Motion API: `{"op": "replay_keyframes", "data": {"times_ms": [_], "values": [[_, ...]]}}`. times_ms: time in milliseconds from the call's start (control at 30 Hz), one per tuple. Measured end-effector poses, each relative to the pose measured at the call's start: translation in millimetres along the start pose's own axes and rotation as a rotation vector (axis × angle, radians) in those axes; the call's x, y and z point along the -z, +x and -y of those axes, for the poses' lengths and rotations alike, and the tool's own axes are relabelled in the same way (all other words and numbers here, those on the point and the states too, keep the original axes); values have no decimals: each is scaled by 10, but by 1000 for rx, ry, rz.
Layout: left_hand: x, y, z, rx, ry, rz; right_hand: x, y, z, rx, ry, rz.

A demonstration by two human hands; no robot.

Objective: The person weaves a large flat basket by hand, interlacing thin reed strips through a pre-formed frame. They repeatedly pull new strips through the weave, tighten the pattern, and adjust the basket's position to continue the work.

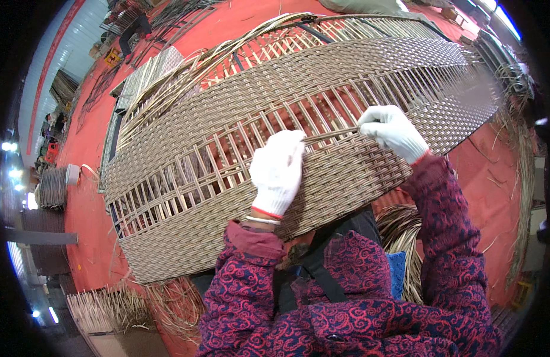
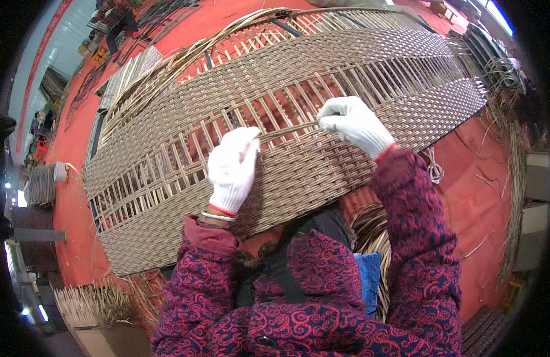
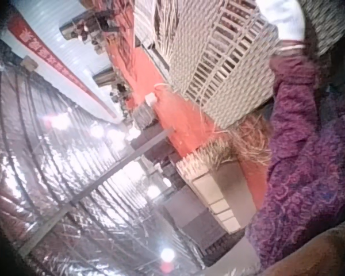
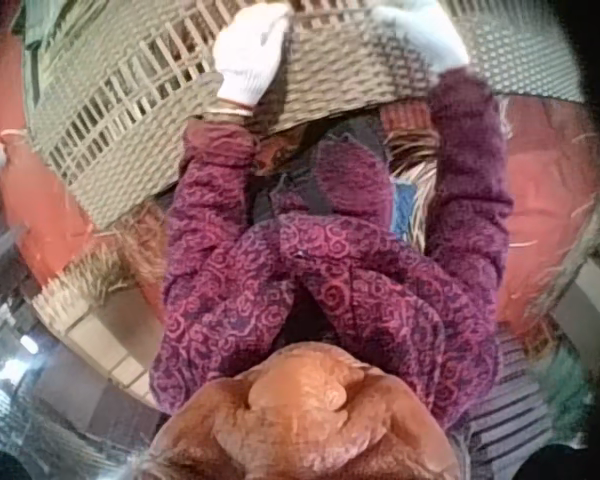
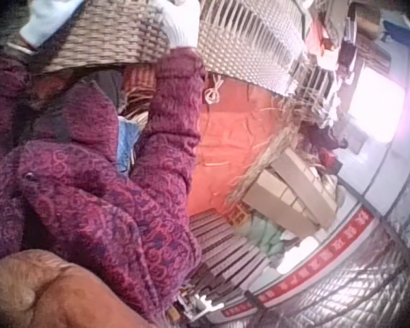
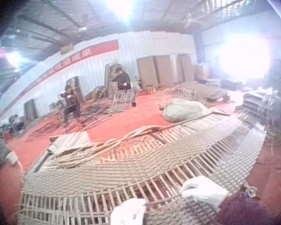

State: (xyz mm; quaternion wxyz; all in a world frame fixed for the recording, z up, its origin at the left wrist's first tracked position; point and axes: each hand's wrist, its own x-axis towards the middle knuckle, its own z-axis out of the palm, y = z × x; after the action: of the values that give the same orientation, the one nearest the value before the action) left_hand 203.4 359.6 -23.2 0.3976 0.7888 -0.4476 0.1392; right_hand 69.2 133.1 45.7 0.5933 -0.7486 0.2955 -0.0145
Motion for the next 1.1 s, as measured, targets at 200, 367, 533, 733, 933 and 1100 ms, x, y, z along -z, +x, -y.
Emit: {"op": "replay_keyframes", "data": {"times_ms": [200,367,533,733,933,1100], "values": [[-136,194,-292,155,-290,282,-188,-16,-143,271,-113,47],[138,31,-21,282,-38,132,-757,467,-163,381,-654,50],[-148,43,-24,85,353,300,-822,808,-219,370,-777,140],[-284,66,19,124,168,136,-407,611,-163,206,-245,332],[-391,207,-260,-87,24,-5,379,-28,-112,-97,-167,-77],[-527,367,-549,74,-257,298,275,-29,-332,252,-218,-27]]}}
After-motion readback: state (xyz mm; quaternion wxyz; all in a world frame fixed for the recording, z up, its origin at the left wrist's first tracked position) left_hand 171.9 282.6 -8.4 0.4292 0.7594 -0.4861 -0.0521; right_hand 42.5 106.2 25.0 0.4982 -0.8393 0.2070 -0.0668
